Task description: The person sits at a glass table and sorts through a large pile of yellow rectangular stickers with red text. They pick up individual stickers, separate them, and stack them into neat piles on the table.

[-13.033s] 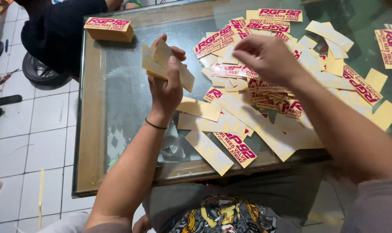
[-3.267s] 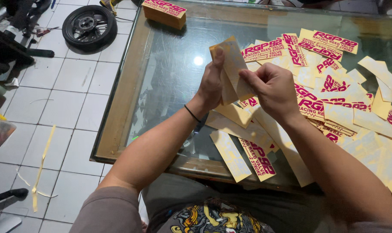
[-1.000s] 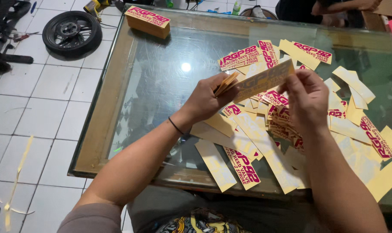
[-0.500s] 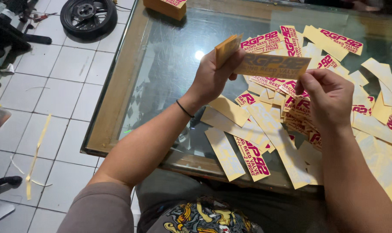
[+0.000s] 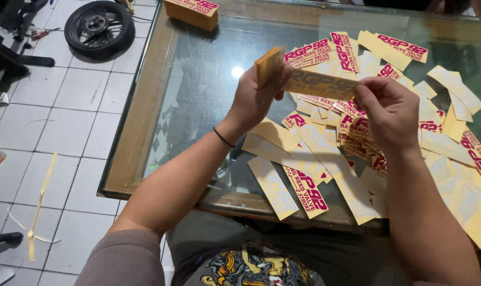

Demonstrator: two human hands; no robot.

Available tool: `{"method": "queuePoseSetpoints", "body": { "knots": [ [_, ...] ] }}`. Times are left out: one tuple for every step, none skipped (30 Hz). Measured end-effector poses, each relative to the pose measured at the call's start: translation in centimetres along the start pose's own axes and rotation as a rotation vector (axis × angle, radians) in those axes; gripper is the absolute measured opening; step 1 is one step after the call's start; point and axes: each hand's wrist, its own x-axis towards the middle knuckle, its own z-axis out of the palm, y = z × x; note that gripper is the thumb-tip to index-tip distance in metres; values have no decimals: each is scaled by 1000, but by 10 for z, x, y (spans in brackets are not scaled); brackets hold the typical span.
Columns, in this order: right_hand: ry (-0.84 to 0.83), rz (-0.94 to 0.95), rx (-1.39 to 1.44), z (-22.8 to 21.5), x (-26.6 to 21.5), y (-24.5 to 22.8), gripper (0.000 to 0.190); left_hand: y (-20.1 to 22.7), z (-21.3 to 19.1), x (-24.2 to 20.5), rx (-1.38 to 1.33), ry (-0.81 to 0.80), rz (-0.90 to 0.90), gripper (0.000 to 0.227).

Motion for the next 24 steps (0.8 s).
{"method": "queuePoseSetpoints", "body": {
  "knots": [
    [40,2,48,-2,1,0,8,-3,-1,1,-119,-48,76,40],
    [77,6,98,-3,1,0,7,-6,-2,0,-237,-96,151,41],
    [77,2,98,0,2,-8,7,-8,-2,-1,-236,-96,154,41],
    [59,36,252,3,4,-17,8,-9,-1,0,-280,-51,129,44],
    [39,71,406,6,6,-25,8,-10,0,1,-325,-6,104,48],
    [41,70,404,17,6,-30,8,-11,0,0,-327,-8,105,48],
    [-1,103,308,28,7,-35,10,-13,0,0,-374,-25,98,46],
    [-39,135,209,37,7,-41,12,-14,3,0,-423,-46,90,45],
    [-32,134,204,52,5,-44,12,-15,-2,1,-428,-54,91,45],
    [-93,149,231,63,1,-46,15,-18,-4,4,-266,-60,178,45],
    [-155,164,258,74,-1,-47,19,-20,-5,6,-106,-65,267,46],
    [-136,165,249,75,-1,-47,19,-11,-1,3,-116,-83,267,46],
    [-187,163,184,75,0,-47,20,-3,2,-1,-90,-31,282,34],
    [-243,161,124,79,2,-46,22,6,3,-5,-59,27,296,25],
    [-231,162,121,61,10,-36,22,3,0,-2,-63,15,297,25],
    [-176,52,-126,45,19,-27,26,0,-5,1,63,73,359,23],
    [-121,-56,-373,29,26,-17,31,-2,-11,3,190,131,422,22],
    [-118,-48,-374,6,43,-2,31,-10,-15,9,187,125,415,22],
    [-100,33,-571,-17,59,13,30,-18,-19,14,200,141,416,22],
    [-82,110,-767,-40,76,27,31,-26,-23,19,213,159,420,24],
    [-81,115,-770,-44,75,30,31,-36,-26,19,210,156,417,24],
    [-80,228,-869,-49,76,32,27,-45,-29,22,208,59,279,32],
    [-77,343,-967,-54,78,33,27,-53,-31,25,206,-38,141,40],
    [-72,338,-970,-49,77,24,27,-57,-32,26,204,-39,148,40]
  ]
}}
